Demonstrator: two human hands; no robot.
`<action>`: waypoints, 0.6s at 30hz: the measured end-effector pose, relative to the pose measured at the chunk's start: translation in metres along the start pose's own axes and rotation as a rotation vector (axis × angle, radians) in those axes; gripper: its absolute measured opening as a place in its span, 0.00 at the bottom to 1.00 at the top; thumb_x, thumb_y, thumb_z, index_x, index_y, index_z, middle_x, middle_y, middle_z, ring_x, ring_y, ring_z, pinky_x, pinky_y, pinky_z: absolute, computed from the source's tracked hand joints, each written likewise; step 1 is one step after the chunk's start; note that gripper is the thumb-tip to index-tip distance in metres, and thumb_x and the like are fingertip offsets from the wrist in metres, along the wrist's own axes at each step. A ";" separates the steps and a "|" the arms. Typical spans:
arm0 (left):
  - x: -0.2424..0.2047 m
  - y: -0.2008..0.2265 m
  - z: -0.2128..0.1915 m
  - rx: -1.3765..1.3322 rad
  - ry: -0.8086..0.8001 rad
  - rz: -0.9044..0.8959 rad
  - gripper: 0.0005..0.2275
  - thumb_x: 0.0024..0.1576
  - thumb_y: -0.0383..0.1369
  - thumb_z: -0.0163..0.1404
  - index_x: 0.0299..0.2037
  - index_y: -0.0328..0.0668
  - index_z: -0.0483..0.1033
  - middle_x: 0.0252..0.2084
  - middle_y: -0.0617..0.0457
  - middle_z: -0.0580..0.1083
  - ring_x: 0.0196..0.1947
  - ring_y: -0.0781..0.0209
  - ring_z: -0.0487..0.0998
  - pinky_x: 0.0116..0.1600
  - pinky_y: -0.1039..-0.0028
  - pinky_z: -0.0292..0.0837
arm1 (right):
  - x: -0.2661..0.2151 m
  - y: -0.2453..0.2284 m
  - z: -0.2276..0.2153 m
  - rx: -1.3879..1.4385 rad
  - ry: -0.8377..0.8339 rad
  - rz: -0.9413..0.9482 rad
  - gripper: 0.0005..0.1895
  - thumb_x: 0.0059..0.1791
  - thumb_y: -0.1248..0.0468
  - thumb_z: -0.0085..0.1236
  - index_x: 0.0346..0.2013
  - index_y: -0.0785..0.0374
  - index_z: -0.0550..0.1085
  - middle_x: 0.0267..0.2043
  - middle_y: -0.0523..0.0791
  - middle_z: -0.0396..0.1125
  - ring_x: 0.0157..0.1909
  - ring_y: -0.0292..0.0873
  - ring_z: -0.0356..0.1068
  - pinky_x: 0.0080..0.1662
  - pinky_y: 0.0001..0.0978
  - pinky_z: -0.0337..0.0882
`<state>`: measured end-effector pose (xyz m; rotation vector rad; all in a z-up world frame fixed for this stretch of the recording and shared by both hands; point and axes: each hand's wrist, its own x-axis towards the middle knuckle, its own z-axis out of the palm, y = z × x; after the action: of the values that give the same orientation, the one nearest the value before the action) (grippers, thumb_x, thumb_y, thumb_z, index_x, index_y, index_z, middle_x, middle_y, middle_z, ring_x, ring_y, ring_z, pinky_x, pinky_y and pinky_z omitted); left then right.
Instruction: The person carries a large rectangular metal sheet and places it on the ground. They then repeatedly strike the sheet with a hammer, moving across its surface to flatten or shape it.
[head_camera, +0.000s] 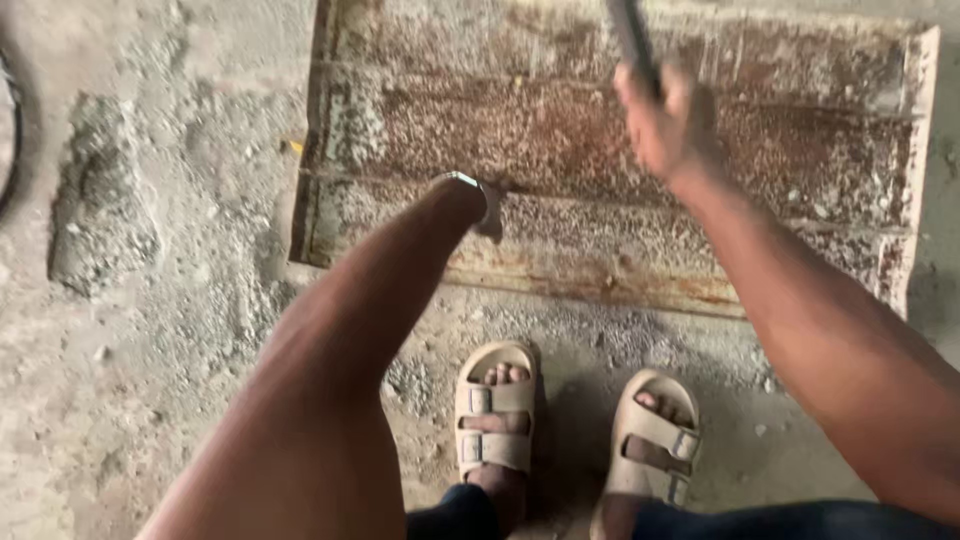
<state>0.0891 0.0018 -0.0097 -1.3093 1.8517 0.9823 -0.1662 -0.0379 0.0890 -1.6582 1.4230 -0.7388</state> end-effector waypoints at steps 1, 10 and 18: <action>0.006 -0.001 -0.003 0.002 0.007 0.022 0.50 0.49 0.44 0.63 0.78 0.56 0.39 0.82 0.55 0.37 0.79 0.49 0.47 0.77 0.56 0.53 | 0.005 -0.005 -0.002 0.066 0.055 -0.188 0.25 0.60 0.42 0.46 0.39 0.63 0.67 0.22 0.39 0.62 0.19 0.33 0.63 0.21 0.27 0.68; -0.001 0.016 -0.001 0.107 0.021 -0.029 0.48 0.53 0.48 0.59 0.77 0.51 0.35 0.80 0.53 0.37 0.78 0.48 0.46 0.77 0.49 0.46 | -0.028 0.042 0.021 -0.623 -0.247 0.005 0.26 0.55 0.48 0.40 0.52 0.71 0.64 0.23 0.43 0.61 0.13 0.37 0.60 0.12 0.34 0.63; 0.003 -0.003 -0.007 0.066 0.001 -0.011 0.42 0.55 0.49 0.55 0.75 0.50 0.41 0.76 0.51 0.43 0.75 0.48 0.51 0.75 0.49 0.49 | -0.012 0.025 0.005 -0.283 -0.105 0.042 0.27 0.55 0.38 0.44 0.37 0.61 0.69 0.21 0.39 0.61 0.15 0.34 0.58 0.15 0.32 0.64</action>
<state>0.0903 -0.0061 -0.0091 -1.2795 1.8597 0.9078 -0.1772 -0.0258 0.0658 -1.8450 1.5365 -0.4336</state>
